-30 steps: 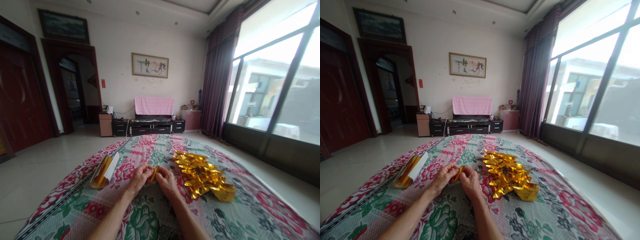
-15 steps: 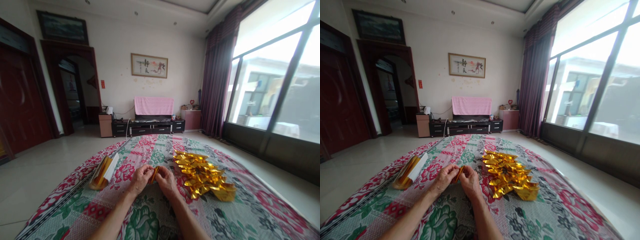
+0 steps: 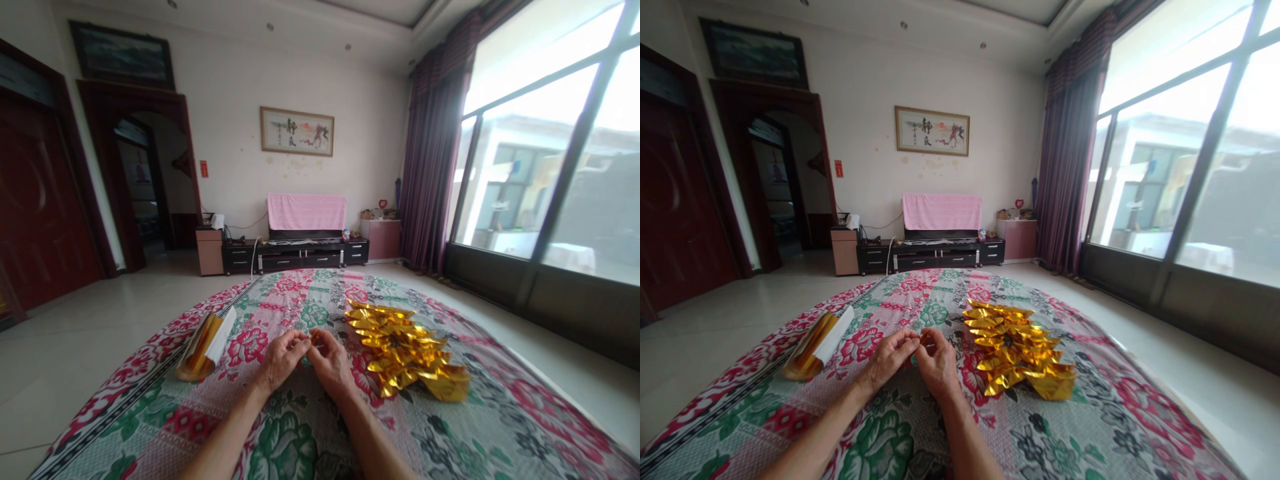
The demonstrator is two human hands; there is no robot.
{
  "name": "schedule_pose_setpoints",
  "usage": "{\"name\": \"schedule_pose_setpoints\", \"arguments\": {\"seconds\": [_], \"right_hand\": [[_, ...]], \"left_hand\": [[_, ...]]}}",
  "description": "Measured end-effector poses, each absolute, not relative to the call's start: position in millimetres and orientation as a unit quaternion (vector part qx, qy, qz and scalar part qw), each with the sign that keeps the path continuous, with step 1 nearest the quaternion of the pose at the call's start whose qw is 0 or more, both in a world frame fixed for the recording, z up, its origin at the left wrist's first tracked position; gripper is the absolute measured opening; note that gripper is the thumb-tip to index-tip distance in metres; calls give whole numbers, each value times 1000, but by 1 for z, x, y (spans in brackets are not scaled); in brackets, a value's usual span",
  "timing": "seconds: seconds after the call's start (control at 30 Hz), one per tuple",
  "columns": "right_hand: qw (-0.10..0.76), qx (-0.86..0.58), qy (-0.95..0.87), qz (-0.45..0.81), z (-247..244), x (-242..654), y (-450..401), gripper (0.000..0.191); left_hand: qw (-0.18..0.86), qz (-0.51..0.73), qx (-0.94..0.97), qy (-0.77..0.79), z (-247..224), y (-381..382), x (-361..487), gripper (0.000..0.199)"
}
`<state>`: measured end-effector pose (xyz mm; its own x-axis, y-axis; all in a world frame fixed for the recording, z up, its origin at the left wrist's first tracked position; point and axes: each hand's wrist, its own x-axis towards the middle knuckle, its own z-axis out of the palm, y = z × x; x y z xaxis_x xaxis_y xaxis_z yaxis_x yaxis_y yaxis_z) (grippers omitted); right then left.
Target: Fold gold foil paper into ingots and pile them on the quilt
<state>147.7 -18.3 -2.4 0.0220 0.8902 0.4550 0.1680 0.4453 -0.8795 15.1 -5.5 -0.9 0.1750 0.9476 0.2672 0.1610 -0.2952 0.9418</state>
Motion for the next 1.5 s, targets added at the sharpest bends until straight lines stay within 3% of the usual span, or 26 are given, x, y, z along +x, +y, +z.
{"name": "schedule_pose_setpoints", "arguments": {"seconds": [0.4,0.67,1.17,1.5], "right_hand": [[573,-411,-621,343,-10,149,-12,32],[566,-426,-651,272,-6,149,-14,23],[536,-500,-636,241,0,149,-18,24],[539,-503,-636,231,-7,149,-14,26]], "left_hand": [[391,451,685,416,3,-7,11,32],[342,458,710,410,-3,-5,13,29],[111,372,811,438,-2,-10,24,25],[74,384,791,471,-5,-8,27,24]]}}
